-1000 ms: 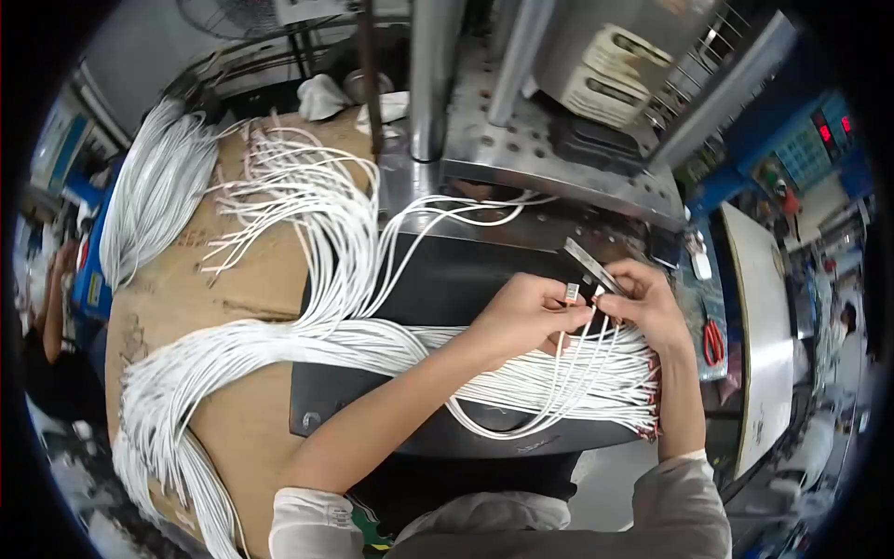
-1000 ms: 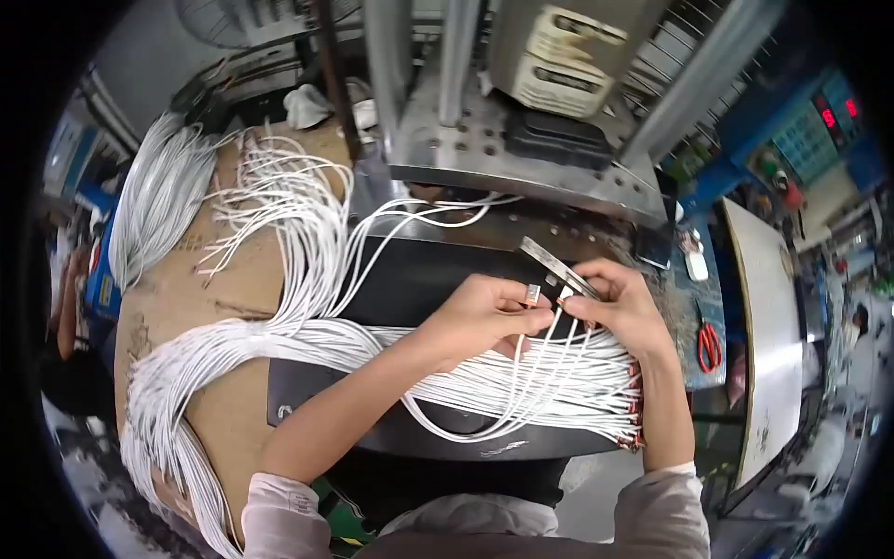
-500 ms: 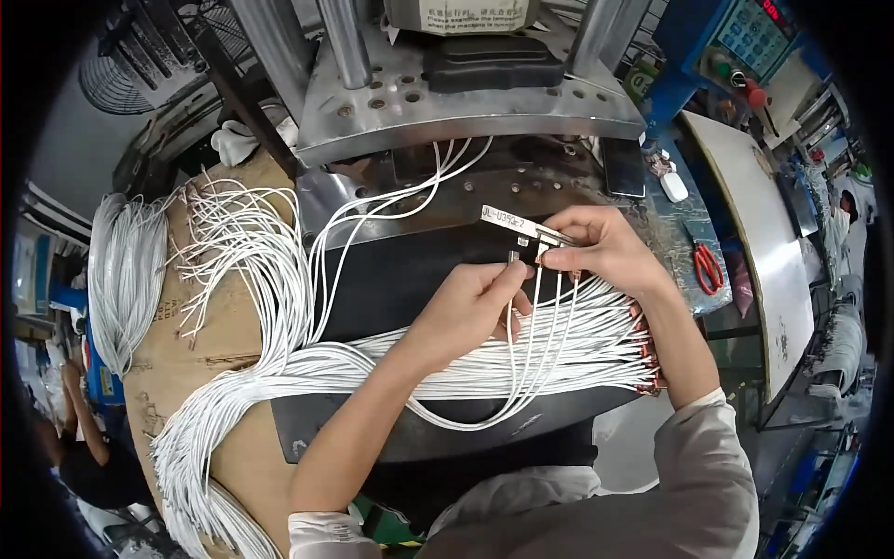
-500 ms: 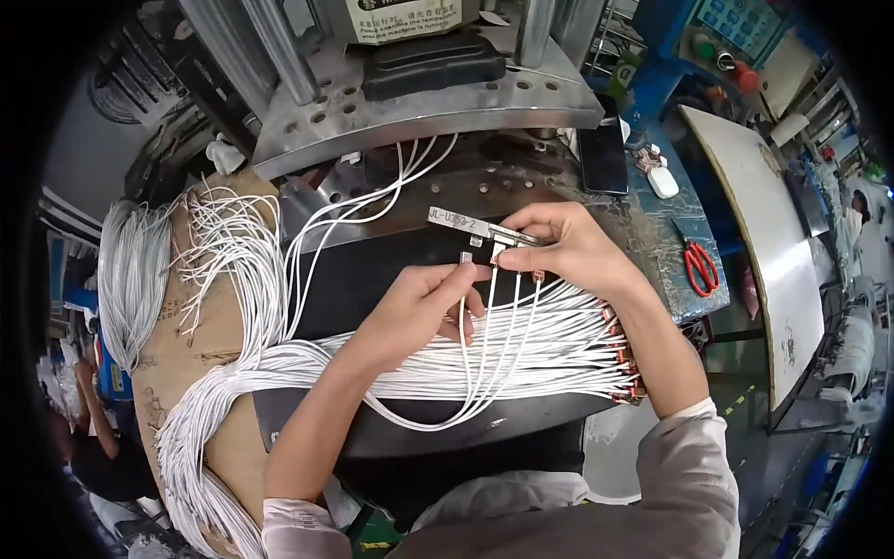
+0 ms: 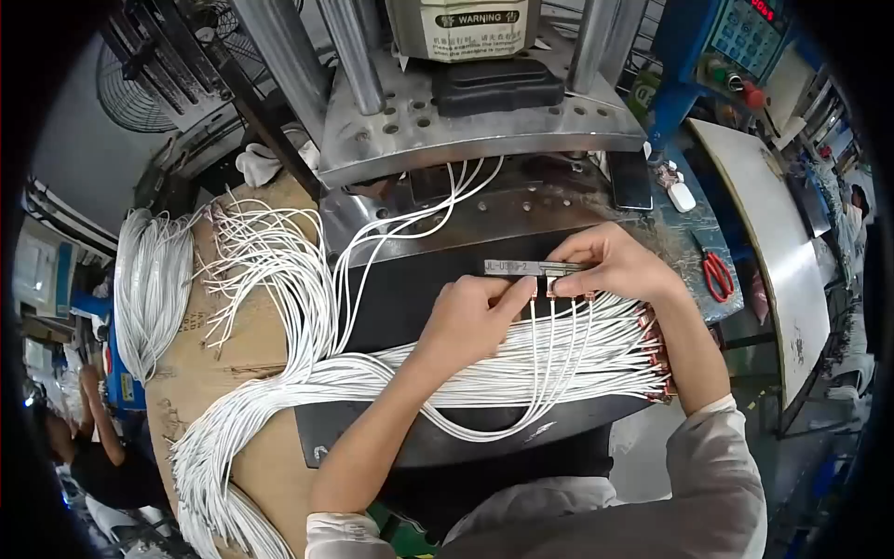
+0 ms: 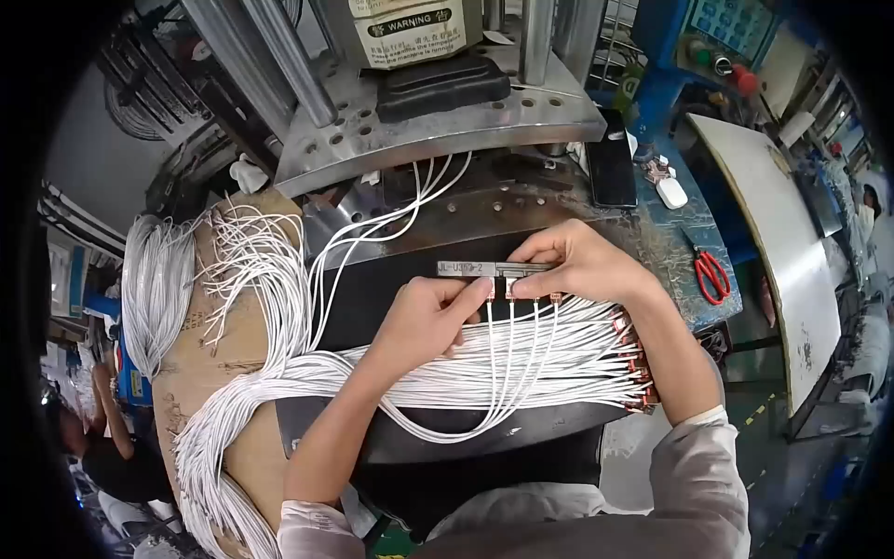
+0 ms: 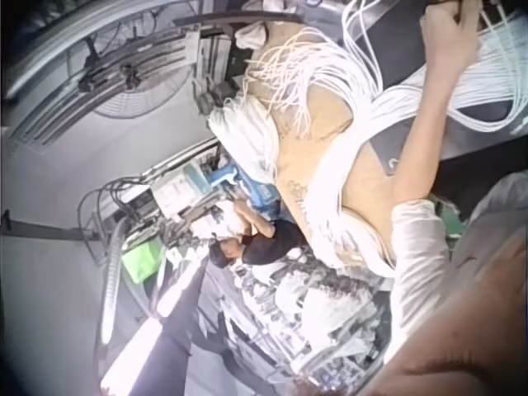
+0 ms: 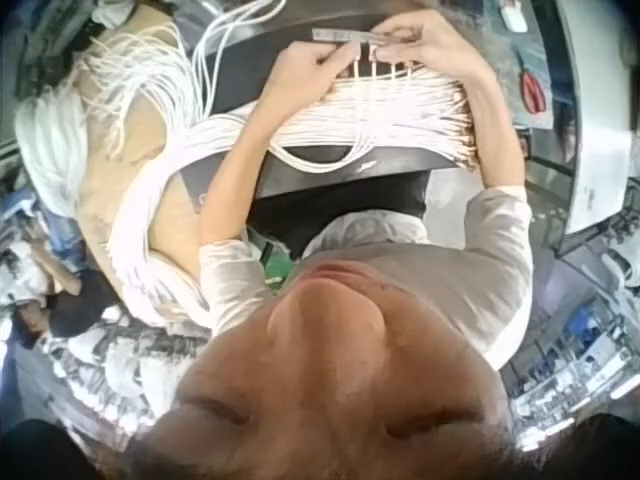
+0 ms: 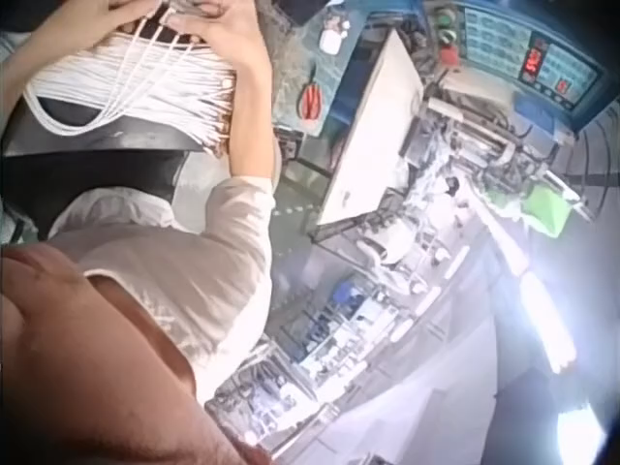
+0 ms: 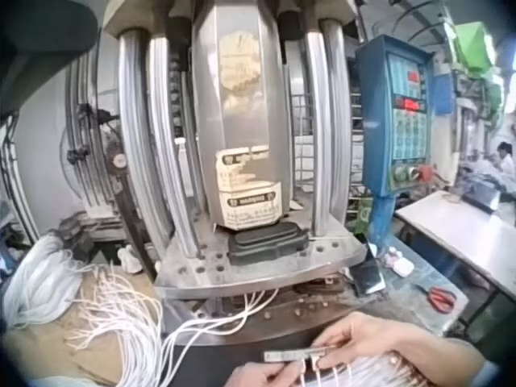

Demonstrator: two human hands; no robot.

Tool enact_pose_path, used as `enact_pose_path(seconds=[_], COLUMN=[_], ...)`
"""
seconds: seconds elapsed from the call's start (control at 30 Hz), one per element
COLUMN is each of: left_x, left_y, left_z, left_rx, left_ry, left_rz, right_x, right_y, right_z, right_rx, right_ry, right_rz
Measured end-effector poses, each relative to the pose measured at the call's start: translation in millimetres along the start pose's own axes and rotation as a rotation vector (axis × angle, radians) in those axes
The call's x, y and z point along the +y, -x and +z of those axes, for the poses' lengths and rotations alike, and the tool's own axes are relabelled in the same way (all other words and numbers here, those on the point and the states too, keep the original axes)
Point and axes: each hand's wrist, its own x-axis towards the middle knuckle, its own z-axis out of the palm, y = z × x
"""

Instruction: The person assembles wire harnesses by hand, aligning individual wires with connectors, then securing the connectors using a press machine.

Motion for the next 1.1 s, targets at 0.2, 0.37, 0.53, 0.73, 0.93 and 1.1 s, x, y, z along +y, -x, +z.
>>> enact_pose_path(seconds=[0.2,0.37,0.53,0.73,0.93,1.1], left_x=[13,8,4,-1,-1,-13], left_y=[-2,-63,-102,-102,-88,48], left_z=[-13,-20,-18,-17,-18,-60], left_rx=[0.405,0.922,0.950,0.912,0.843,0.655], left_ry=[-0.549,-1.094,-1.124,-0.938,-0.738,-0.550], left_rz=[0.294,0.631,0.578,0.761,0.876,1.200], right_x=[13,18,48,54,22,19], right_y=[-36,-107,-148,-154,-127,-45], right_z=[-29,-51,-75,-75,-49,-37], right_rx=[0.049,0.419,0.619,0.790,0.663,0.735], right_ry=[0.639,0.844,0.848,0.857,1.130,0.919], right_rz=[-0.469,-0.347,-0.393,-0.700,-0.402,-0.521])
